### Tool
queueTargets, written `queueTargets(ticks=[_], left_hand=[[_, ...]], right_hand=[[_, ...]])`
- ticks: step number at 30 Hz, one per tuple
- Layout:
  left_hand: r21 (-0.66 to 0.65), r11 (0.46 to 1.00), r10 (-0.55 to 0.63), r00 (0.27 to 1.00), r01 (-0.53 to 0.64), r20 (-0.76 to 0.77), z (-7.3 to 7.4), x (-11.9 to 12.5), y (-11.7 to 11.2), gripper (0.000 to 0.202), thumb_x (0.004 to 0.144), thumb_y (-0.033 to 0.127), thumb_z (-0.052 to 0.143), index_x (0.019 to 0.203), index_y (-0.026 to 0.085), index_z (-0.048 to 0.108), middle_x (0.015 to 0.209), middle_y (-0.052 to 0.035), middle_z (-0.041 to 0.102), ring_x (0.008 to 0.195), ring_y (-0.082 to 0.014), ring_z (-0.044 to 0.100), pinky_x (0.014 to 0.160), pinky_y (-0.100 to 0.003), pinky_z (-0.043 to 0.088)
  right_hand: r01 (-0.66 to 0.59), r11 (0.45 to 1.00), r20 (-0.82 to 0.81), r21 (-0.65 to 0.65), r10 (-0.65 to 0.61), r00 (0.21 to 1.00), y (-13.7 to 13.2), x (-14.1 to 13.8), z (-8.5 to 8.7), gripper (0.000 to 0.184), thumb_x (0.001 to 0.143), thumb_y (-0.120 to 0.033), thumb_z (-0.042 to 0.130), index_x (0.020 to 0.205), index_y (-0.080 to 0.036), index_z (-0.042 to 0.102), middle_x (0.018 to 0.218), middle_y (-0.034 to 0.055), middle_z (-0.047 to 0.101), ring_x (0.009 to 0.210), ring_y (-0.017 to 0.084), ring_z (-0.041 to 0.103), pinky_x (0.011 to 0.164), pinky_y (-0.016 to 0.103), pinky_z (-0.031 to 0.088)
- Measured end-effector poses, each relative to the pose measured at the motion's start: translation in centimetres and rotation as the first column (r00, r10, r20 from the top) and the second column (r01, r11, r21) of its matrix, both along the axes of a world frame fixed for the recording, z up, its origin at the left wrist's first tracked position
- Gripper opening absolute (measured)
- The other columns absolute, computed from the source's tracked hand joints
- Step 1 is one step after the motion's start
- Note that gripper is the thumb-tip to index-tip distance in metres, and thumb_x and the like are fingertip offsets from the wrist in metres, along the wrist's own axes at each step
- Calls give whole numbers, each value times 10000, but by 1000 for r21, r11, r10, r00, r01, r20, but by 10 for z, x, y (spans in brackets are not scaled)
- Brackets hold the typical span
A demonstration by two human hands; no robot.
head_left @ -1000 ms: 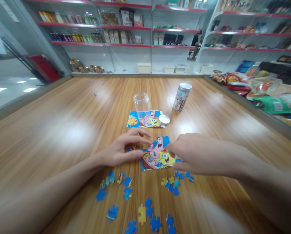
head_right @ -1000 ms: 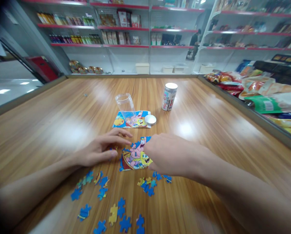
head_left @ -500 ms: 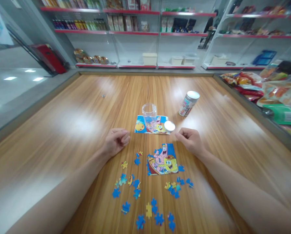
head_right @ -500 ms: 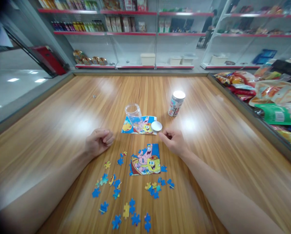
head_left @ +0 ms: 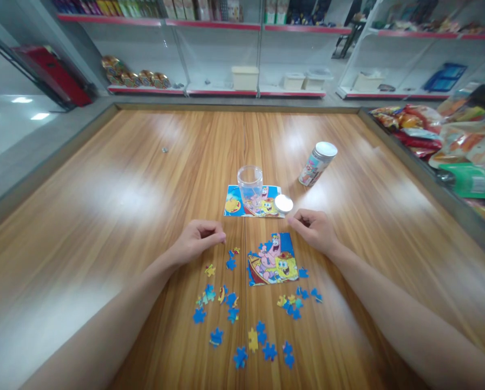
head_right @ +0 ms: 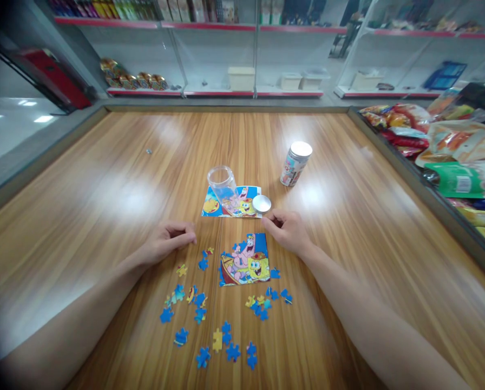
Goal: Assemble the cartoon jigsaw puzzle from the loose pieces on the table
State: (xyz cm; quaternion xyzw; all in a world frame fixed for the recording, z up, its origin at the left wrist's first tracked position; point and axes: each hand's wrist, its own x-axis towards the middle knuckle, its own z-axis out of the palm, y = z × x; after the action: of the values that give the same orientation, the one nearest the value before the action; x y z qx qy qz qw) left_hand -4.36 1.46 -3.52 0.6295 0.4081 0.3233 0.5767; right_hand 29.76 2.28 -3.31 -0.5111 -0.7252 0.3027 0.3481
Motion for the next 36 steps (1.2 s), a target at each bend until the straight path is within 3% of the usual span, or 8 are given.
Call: queueTargets(ticks=[9, 11, 13, 16, 22, 26, 31, 36], left_hand=[[122, 991, -28, 977, 55, -213, 4, 7, -1, 306, 922, 376, 633, 759, 123, 687, 707, -23, 628, 661, -122, 545, 598, -211, 387], [192, 979, -28, 971, 75, -237, 3, 7, -4, 316, 938, 367, 614, 741, 126, 669, 686, -15, 602, 640, -114, 527, 585, -212, 382], [287, 954, -17, 968, 91, -250, 2, 9, -7, 297, 941, 339, 616, 734, 130, 659, 671, -11, 580, 620, -107, 510, 568, -216, 371], [464, 873, -17, 960, 150, -278, 1, 16, -11, 186, 926, 272, 641, 800, 142, 685, 722, -20, 595, 631, -105, 514, 575, -229, 380], [722, 631, 4, 930, 284, -369, 6, 35, -20, 78, 899, 246, 681, 939, 199, 728, 873, -54, 603, 803, -159, 546, 689, -292, 451], [806, 482, 17, 916, 343, -400, 13, 53, -36, 152, 883, 286, 708, 1017, 214, 715, 928, -65, 625, 828, -183, 519, 709, -325, 479], [793, 397, 26, 859, 461, -512, 5, 68, -45, 251, 910, 312, 674, 1141, 212, 682, 1157, -96, 650, 1027, -259, 525, 852, -423, 518], [779, 424, 9, 858, 462, -513, -2, 62, -39, 232, 903, 242, 672, 1133, 221, 696, 1177, -94, 659, 1053, -266, 517, 883, -444, 515]], right_hand=[[-12, 995, 77, 101, 5, 997, -11, -3, 14, 329, 947, -328, 535, 662, -165, 515, 558, -39, 443, 504, 87, 388, 504, 248, 286], [-109, 985, 132, 133, 91, 987, -37, -7, 30, 315, 914, -323, 591, 648, -166, 529, 529, -49, 445, 482, 82, 390, 508, 257, 274], [-357, 925, 316, 129, 303, 899, -72, -11, 44, 262, 922, -314, 589, 705, -170, 556, 579, -29, 527, 515, 96, 460, 524, 274, 265], [-504, 862, 561, -44, 439, 702, -123, -18, 52, 300, 911, -452, 620, 802, -180, 556, 693, 20, 631, 565, 148, 553, 507, 291, 274], [-444, 880, 641, -170, 441, 628, -158, -26, 31, 503, 621, -487, 892, 865, -184, 574, 825, 24, 682, 616, 233, 647, 483, 314, 367], [-465, 879, 641, -108, 419, 643, -160, -26, 20, 349, 700, -362, 857, 809, -184, 577, 804, 14, 669, 619, 214, 642, 482, 303, 379], [-537, 843, 691, 26, 373, 619, -164, -28, 15, 218, 796, -270, 780, 814, -186, 579, 772, 16, 658, 586, 211, 623, 477, 309, 377], [-414, 910, 690, 2, 298, 660, -167, -31, 19, 265, 786, -337, 796, 826, -176, 589, 776, 35, 652, 618, 226, 639, 494, 305, 402]])
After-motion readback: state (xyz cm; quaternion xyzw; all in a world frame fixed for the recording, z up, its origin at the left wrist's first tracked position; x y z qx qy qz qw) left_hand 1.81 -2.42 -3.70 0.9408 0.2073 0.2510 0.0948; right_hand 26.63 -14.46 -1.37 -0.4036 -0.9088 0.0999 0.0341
